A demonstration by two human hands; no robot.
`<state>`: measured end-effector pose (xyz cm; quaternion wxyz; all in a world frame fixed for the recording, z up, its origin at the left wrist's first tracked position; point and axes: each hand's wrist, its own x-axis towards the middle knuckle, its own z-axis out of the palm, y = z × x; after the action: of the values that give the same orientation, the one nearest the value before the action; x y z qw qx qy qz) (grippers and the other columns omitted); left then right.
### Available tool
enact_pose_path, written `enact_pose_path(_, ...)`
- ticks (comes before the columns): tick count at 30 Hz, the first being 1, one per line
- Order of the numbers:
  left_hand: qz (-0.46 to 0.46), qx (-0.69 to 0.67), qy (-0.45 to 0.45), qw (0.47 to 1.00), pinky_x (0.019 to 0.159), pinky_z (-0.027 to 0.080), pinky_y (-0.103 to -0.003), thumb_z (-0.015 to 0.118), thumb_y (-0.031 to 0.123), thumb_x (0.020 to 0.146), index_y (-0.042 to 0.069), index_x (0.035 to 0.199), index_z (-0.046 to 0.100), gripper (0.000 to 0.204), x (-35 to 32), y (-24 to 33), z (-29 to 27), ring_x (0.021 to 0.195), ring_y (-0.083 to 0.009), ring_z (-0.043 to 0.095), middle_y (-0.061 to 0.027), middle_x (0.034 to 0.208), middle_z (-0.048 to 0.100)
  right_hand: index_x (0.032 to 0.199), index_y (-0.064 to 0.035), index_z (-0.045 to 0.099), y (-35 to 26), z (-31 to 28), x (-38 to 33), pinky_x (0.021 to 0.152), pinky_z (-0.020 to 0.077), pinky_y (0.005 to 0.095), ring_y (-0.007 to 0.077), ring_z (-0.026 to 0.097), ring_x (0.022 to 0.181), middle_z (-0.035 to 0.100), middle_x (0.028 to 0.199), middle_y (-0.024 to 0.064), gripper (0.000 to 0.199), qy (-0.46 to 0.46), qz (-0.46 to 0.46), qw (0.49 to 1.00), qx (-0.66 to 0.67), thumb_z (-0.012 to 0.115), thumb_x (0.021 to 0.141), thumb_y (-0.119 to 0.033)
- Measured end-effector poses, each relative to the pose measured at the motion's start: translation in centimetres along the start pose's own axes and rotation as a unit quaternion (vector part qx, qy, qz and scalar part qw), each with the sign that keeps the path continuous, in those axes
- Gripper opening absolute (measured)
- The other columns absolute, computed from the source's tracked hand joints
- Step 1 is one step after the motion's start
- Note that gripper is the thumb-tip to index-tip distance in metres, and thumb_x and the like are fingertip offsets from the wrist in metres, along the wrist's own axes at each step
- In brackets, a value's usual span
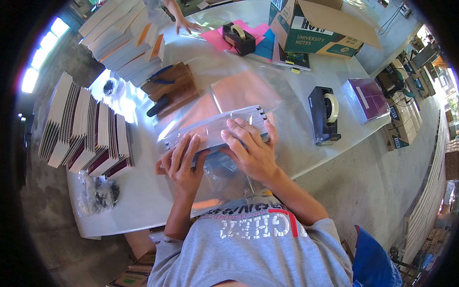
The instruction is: The person places a stack of notebooks into a clear plastic sleeve, folds the plastic over, and secures it with tape using a dispenser.
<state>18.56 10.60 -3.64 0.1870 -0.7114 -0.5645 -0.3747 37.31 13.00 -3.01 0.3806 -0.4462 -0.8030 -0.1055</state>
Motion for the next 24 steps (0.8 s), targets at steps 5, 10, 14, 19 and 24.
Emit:
enact_pose_path(5,-0.020,0.041,0.025,0.999,0.092,0.024,-0.037,0.076,0.036,0.070,0.018,0.110,0.066,0.045,-0.7,0.6,0.3,0.101,-0.0140,0.053,0.0043,0.117,0.062,0.111,-0.0090,0.058,9.8,-3.8,-3.2,0.095,0.0385,0.0413,0.0330,0.052,0.108,0.057,0.114,0.0156,0.038,0.137,0.157,0.970,0.125,0.071,0.078,-0.024)
enact_pose_path(10,-0.026,0.048,0.004,0.998,0.092,0.024,-0.038,0.073,0.041,0.073,0.019,0.111,0.065,0.044,-0.5,0.9,0.2,0.102,-0.0137,0.052,0.0057,0.117,0.061,0.114,-0.0083,0.054,27.5,-5.5,-13.5,0.090,0.0387,0.0459,0.0302,0.049,0.111,0.054,0.119,0.0128,0.050,-0.086,0.469,0.867,-0.148,0.059,0.085,-0.048)
enact_pose_path(14,-0.023,0.049,0.025,0.998,0.092,0.024,-0.037,0.072,0.042,0.074,0.020,0.110,0.066,0.043,-0.6,0.8,0.5,0.102,-0.0136,0.052,0.0059,0.117,0.061,0.111,-0.0105,0.058,27.1,-6.4,-12.2,0.093,0.0298,0.0560,0.0294,0.043,0.118,0.052,0.123,0.0103,0.062,-0.139,0.712,0.674,0.143,0.055,0.080,-0.064)
enact_pose_path(19,-0.024,0.058,0.011,0.998,0.092,0.024,-0.036,0.071,0.042,0.075,0.019,0.111,0.065,0.043,-0.3,1.2,0.2,0.102,-0.0132,0.052,0.0059,0.116,0.062,0.098,-0.0124,0.066,25.3,-7.4,-13.0,0.097,0.0222,0.0593,0.0287,0.040,0.119,0.050,0.125,0.0094,0.051,-0.164,0.714,0.633,0.250,0.059,0.079,-0.059)
enact_pose_path(24,-0.022,0.058,0.019,0.998,0.091,0.025,-0.035,0.072,0.041,0.075,0.019,0.112,0.065,0.043,-0.3,0.9,0.2,0.102,-0.0131,0.052,0.0061,0.116,0.062,0.099,-0.0148,0.067,25.0,-6.1,-15.6,0.096,0.0229,0.0615,0.0244,0.034,0.123,0.046,0.130,0.0065,0.034,0.050,0.663,0.590,0.459,0.060,0.084,-0.045)
